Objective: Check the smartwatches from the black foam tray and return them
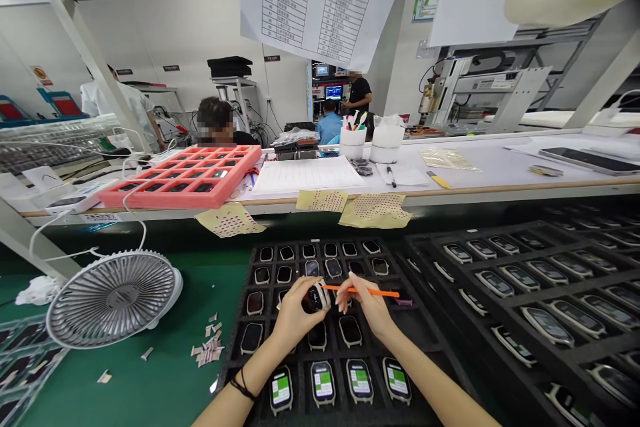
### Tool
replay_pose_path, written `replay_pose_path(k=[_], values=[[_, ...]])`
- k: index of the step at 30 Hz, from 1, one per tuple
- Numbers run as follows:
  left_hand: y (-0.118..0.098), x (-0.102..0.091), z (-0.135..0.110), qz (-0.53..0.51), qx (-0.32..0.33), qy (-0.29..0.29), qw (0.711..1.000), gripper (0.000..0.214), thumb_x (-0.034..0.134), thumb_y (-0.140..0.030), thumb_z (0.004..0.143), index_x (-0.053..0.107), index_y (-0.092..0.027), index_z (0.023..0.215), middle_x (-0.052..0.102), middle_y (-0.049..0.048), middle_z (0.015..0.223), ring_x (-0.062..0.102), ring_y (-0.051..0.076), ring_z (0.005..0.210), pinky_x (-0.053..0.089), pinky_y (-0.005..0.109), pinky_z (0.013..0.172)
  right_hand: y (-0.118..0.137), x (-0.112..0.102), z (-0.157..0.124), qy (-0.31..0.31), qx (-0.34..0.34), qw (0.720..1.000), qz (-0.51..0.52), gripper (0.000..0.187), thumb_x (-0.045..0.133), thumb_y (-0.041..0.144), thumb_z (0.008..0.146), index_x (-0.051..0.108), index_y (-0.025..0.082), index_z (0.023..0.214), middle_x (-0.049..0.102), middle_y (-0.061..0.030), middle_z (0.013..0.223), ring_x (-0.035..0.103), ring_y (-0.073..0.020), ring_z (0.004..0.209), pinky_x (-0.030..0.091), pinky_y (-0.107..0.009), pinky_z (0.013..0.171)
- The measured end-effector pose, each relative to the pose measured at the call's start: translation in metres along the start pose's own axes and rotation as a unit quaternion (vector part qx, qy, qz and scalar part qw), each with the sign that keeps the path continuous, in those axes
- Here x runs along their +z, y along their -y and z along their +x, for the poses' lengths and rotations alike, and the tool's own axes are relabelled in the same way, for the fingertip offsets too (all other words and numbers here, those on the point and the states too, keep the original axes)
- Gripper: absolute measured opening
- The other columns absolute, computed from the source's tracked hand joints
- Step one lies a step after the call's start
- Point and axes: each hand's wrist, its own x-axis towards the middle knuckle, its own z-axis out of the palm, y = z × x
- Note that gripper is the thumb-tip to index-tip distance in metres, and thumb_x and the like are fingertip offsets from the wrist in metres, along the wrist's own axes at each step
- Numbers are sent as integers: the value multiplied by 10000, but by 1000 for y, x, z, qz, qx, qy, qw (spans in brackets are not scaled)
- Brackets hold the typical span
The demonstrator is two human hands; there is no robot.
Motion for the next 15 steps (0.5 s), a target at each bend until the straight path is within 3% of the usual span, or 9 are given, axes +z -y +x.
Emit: replay_pose_path(k=[5, 15], values=[[0, -1, 1, -2, -9, -4, 1000, 485, 675, -78, 622, 613, -194, 1089, 637, 95, 1079, 615, 252, 999, 531, 395, 830, 0, -2, 0, -36, -3, 999, 4, 493, 530, 547, 829, 664, 143, 581, 614, -38, 464, 556, -141, 393, 454, -256, 402], [2, 1, 0, -8, 0, 1, 1000, 494, 678, -81, 628, 607, -206, 1100, 634, 94, 1096, 599, 261, 1040, 496, 430, 896, -1, -2, 0, -53, -4, 999, 2, 499, 532, 555, 824, 662, 145, 569, 614, -41, 470, 553, -143, 399, 462, -267, 406]])
